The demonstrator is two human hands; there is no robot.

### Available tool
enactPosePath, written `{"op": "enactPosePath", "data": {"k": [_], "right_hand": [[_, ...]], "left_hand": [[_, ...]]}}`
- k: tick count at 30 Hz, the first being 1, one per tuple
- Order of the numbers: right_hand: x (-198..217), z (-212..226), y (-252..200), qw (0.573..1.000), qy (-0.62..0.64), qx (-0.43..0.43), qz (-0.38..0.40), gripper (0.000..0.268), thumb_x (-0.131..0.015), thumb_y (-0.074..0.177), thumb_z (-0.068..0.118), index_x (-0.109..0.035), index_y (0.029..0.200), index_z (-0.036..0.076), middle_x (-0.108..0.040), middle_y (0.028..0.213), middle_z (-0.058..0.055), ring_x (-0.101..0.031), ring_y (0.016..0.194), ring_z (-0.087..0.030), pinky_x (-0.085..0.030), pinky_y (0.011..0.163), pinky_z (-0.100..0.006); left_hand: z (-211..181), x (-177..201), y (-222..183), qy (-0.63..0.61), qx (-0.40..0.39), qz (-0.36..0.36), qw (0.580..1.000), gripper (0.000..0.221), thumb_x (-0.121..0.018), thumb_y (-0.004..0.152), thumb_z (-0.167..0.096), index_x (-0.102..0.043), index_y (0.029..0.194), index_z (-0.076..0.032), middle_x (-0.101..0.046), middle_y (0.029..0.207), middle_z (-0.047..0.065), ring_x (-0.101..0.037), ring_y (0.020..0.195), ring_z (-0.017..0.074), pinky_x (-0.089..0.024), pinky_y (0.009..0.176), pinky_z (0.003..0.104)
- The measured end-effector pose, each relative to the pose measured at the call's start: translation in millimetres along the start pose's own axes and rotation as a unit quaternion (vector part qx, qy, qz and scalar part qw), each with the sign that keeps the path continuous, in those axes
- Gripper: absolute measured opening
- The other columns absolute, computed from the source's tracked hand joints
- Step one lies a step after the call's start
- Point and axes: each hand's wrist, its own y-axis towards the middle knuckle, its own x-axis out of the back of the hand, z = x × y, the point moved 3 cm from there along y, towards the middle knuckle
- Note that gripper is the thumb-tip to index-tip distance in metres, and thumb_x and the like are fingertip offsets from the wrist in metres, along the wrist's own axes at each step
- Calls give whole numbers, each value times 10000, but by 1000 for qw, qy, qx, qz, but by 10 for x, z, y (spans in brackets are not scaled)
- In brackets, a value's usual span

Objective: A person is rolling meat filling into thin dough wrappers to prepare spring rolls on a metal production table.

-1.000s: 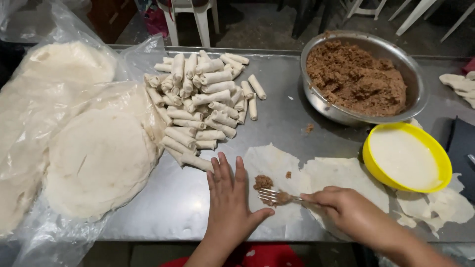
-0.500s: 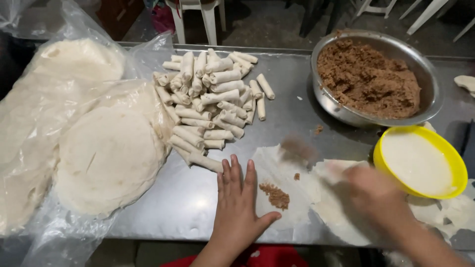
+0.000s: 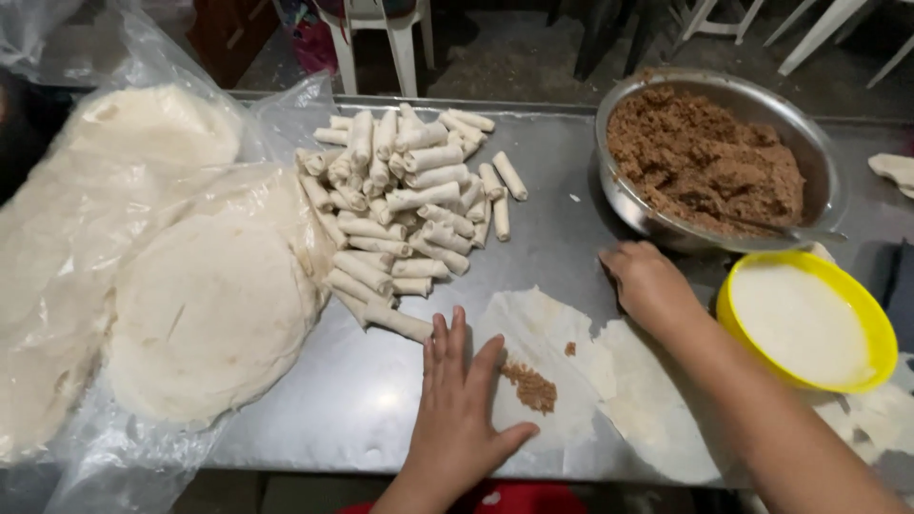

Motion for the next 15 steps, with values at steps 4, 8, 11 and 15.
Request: {"op": "enactPosePath", "data": {"k": [4, 8, 11, 15], "right_hand": [[528, 853, -456, 992, 123, -35, 3, 374, -550, 999, -23, -817, 1231, 99, -801, 1125, -127, -745, 1027, -314, -603, 947, -415], [46, 929, -886, 980, 112, 163, -24, 386, -652, 996, 117, -752, 1363, 54, -776, 1225, -129, -678, 1137, -343, -546, 960, -491], [74, 909, -1007, 974, 202, 55, -81, 280, -707, 1008, 275, -844, 1189, 111, -810, 1076, -67, -725, 1062, -278, -559, 970, -422], [-31, 1268, -1232, 927, 361, -100, 9, 521, -395, 1094, 416, -719, 1436, 195, -649, 1551, -65, -576, 1454, -237, -338, 1289, -450]], "left_hand": [[8, -2, -17, -21, -11, -7, 1000, 1158, -1091, 727, -440, -405, 1606, -127, 23, 1813, 289, 71, 1660, 561, -54, 1297, 684], [-21, 83, -29, -53, -62, -39, 996, 932, -1019, 757, -395, -546, 1514, -129, -217, 1784, 245, -103, 1668, 534, -179, 1296, 681], [-94, 282, -91, -227, -160, -29, 960, 307, -795, 981, -298, -675, 1169, -87, -741, 1228, 119, -705, 1174, 322, -514, 993, 433], [48, 54, -198, -117, -120, 64, 984, 265, -780, 872, -260, -757, 1095, -119, -722, 1139, 29, -631, 1114, 273, -438, 933, 451]]}}
